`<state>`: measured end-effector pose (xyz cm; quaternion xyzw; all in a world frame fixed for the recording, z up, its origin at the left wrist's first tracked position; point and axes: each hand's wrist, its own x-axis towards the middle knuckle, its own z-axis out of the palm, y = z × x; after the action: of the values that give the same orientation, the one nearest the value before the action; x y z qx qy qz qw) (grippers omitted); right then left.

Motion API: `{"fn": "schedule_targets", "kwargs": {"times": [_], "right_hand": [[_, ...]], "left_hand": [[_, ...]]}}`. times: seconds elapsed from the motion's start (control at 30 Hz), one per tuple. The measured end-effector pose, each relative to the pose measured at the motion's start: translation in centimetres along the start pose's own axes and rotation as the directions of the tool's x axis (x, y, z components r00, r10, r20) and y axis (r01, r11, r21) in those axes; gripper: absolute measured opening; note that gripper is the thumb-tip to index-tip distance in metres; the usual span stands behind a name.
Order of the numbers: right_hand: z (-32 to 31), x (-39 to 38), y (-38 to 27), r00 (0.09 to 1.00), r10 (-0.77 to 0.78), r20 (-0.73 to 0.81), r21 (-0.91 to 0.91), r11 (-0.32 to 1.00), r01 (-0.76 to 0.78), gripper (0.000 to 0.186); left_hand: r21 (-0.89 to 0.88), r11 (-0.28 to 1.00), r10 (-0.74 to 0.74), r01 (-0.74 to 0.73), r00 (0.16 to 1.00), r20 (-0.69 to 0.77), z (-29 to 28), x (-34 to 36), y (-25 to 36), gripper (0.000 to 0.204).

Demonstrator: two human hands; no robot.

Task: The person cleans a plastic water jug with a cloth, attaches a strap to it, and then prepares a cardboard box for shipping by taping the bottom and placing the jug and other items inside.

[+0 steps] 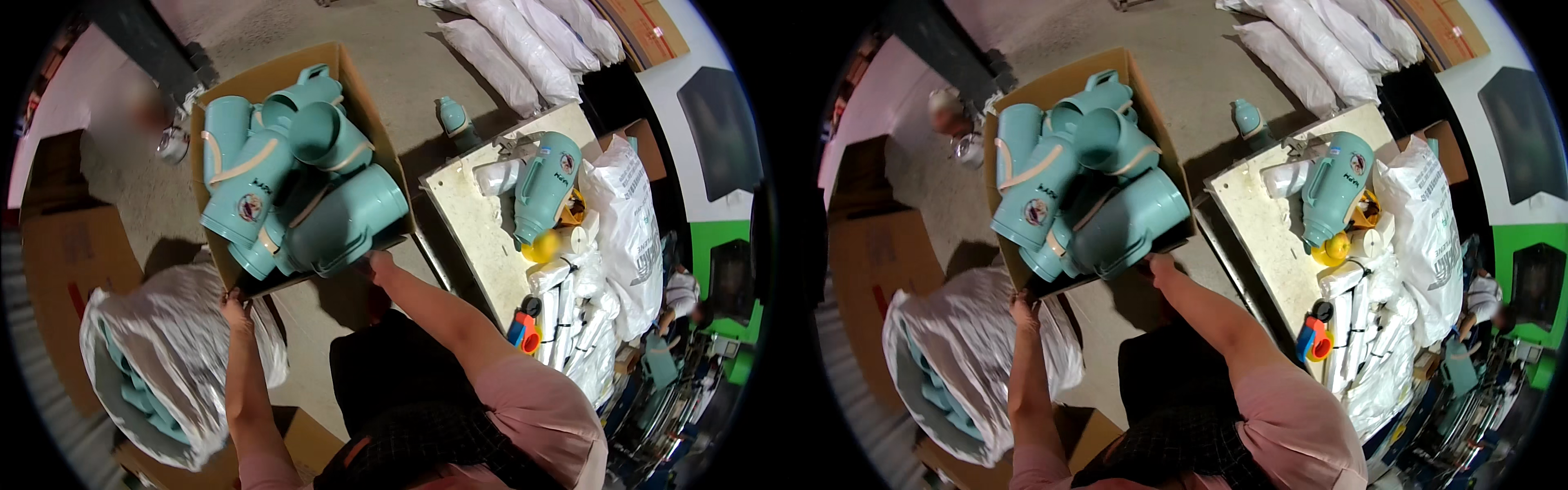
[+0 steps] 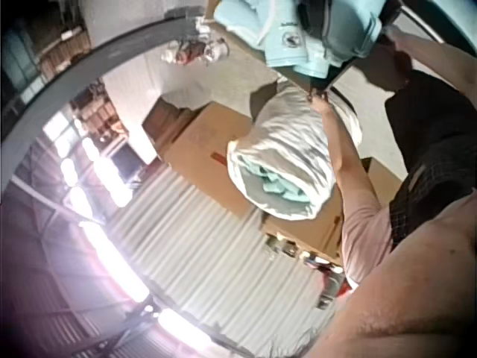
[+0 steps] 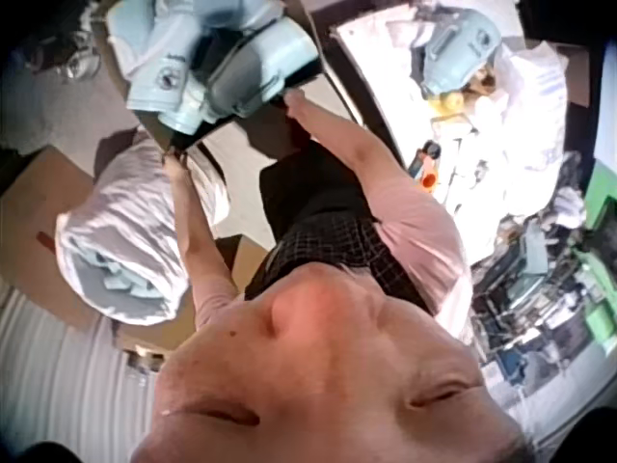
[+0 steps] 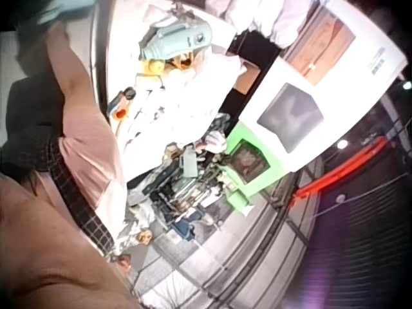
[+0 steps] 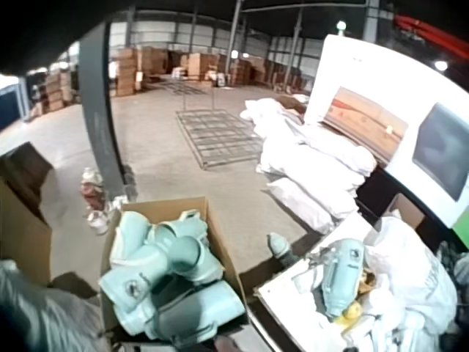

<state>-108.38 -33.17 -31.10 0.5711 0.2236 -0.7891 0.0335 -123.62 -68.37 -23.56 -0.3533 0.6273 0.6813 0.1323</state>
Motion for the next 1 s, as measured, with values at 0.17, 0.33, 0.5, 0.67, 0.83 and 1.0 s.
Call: {"fn": "schedule_targets", "kwargs": {"times": [0.17, 0.33, 0.5, 0.67, 0.83, 1.0], "right_hand": [[13.8, 1.9, -5.0, 0.998, 0.041, 0.041, 0.055, 0.998, -0.043, 0.008], [21.6, 7.2, -8.9, 0.984, 0.094, 0.149, 0.046, 0.994, -0.101, 0.022], [16.9, 7.1, -16.7, 0.626, 0.237, 0.743, -0.66, 0.411, 0.629, 0.021], [5.5, 20.3, -33.2, 0.906, -0.161, -0.39, -0.217, 0.973, 0.08, 0.019], [-15.9, 45.6, -43.1, 0.609, -0.299, -0.735, 0.01, 0.893, 0.45, 0.036], [-26.9, 54.5, -50.4, 0.521, -0.133, -0.843, 0.02, 0.961, 0.277, 0.065]], "left_hand": [[-0.024, 0.983, 0.164, -0.18, 0.939, -0.303, 9.2, 10.4, 8.9, 0.056], [-0.104, 0.992, -0.098, 0.067, 0.94, -0.326, 21.8, 14.9, 12.6, 0.035], [-0.177, 0.921, -0.297, 0.346, 0.92, 0.256, 30.4, 13.7, 8.5, 0.047], [0.067, 0.927, -0.371, 0.368, 0.928, 0.025, 26.9, 17.2, 5.5, 0.054], [0.789, 0.576, -0.523, 0.214, 0.838, 0.154, 16.1, 21.6, 10.2, 0.057], [0.398, 0.755, -0.324, 0.521, 0.824, -0.464, 28.2, 16.6, 14.4, 0.049]]}}
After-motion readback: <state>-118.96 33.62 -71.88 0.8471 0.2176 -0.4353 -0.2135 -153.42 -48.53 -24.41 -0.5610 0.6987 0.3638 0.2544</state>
